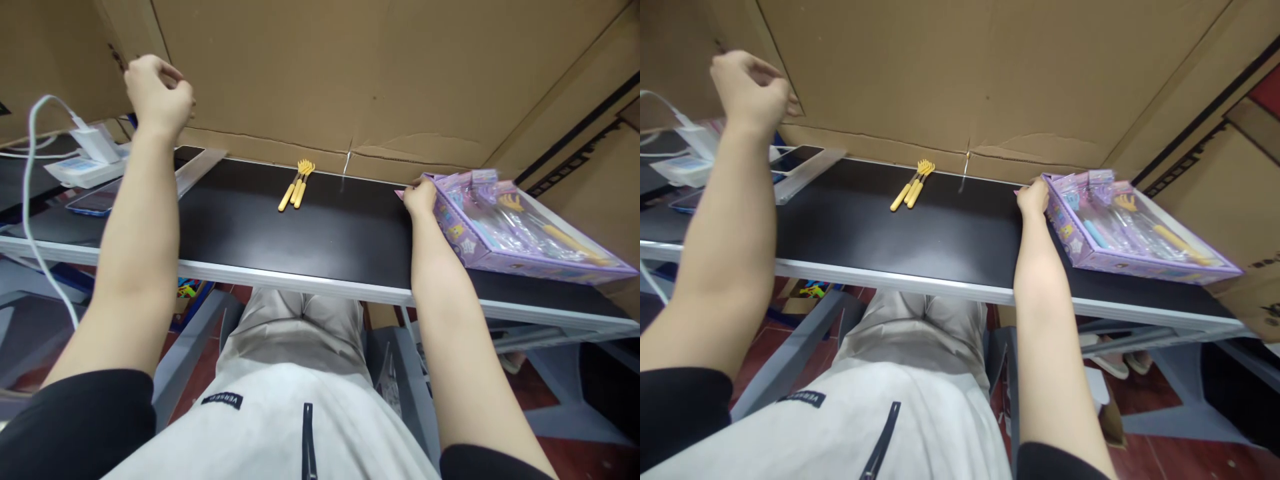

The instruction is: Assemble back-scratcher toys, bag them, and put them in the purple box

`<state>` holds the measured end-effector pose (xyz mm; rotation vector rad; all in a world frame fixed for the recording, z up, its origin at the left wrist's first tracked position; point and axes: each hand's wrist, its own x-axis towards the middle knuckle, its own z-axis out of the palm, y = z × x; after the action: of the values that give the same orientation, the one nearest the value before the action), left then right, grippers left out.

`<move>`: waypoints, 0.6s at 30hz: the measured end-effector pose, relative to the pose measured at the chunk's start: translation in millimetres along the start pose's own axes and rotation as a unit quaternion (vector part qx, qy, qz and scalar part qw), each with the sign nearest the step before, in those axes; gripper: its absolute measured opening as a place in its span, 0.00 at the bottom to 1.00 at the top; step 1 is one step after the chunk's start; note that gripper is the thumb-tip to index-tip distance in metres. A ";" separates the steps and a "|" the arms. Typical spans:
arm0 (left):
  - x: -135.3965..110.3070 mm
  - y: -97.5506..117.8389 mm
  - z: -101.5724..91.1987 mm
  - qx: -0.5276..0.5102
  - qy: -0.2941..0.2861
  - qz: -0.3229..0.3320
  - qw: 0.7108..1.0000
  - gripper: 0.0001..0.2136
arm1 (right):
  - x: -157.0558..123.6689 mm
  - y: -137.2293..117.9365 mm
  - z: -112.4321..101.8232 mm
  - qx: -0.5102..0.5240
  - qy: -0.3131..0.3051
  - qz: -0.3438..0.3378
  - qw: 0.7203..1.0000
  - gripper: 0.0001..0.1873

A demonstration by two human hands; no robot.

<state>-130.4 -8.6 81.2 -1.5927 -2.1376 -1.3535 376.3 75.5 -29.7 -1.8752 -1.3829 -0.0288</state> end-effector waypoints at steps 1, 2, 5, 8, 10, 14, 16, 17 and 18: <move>-7.2 6.4 6.5 -0.022 -0.002 -0.020 1.000 0.21 | -0.9 -1.7 -0.3 0.000 0.001 -0.002 1.000 0.25; -14.2 9.5 13.0 -0.029 -0.030 -0.030 0.999 0.20 | -1.9 -3.7 -0.9 -0.001 0.000 -0.004 1.000 0.25; -31.6 2.7 30.0 0.100 -0.148 -0.043 0.983 0.20 | -5.0 -9.4 -3.0 -0.003 -0.009 -0.011 1.000 0.24; -38.9 -18.2 40.6 0.227 -0.239 -0.051 0.943 0.25 | -7.0 -12.4 -4.1 0.008 -0.014 -0.018 1.000 0.24; -38.1 -32.8 44.8 0.245 -0.261 -0.049 0.932 0.26 | -7.6 -12.8 -4.4 0.007 -0.018 -0.018 1.000 0.24; -33.7 -51.3 49.8 0.242 -0.272 -0.050 0.930 0.26 | -8.9 -13.0 -6.4 -0.009 -0.036 -0.017 0.999 0.24; -33.5 -53.7 50.8 0.242 -0.271 -0.057 0.930 0.26 | -9.7 -13.7 -7.8 -0.013 -0.043 -0.021 0.999 0.24; -33.9 -53.7 50.9 0.241 -0.269 -0.061 0.930 0.26 | -10.0 -14.1 -8.3 -0.016 -0.045 -0.022 0.999 0.24; -34.4 -53.4 51.0 0.239 -0.266 -0.064 0.932 0.26 | -10.4 -14.7 -8.7 -0.018 -0.047 -0.022 0.998 0.24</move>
<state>-140.9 3.2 1.3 -1.7552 -2.6298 -0.3625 363.7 63.4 -20.0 -1.8969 -1.4967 0.0111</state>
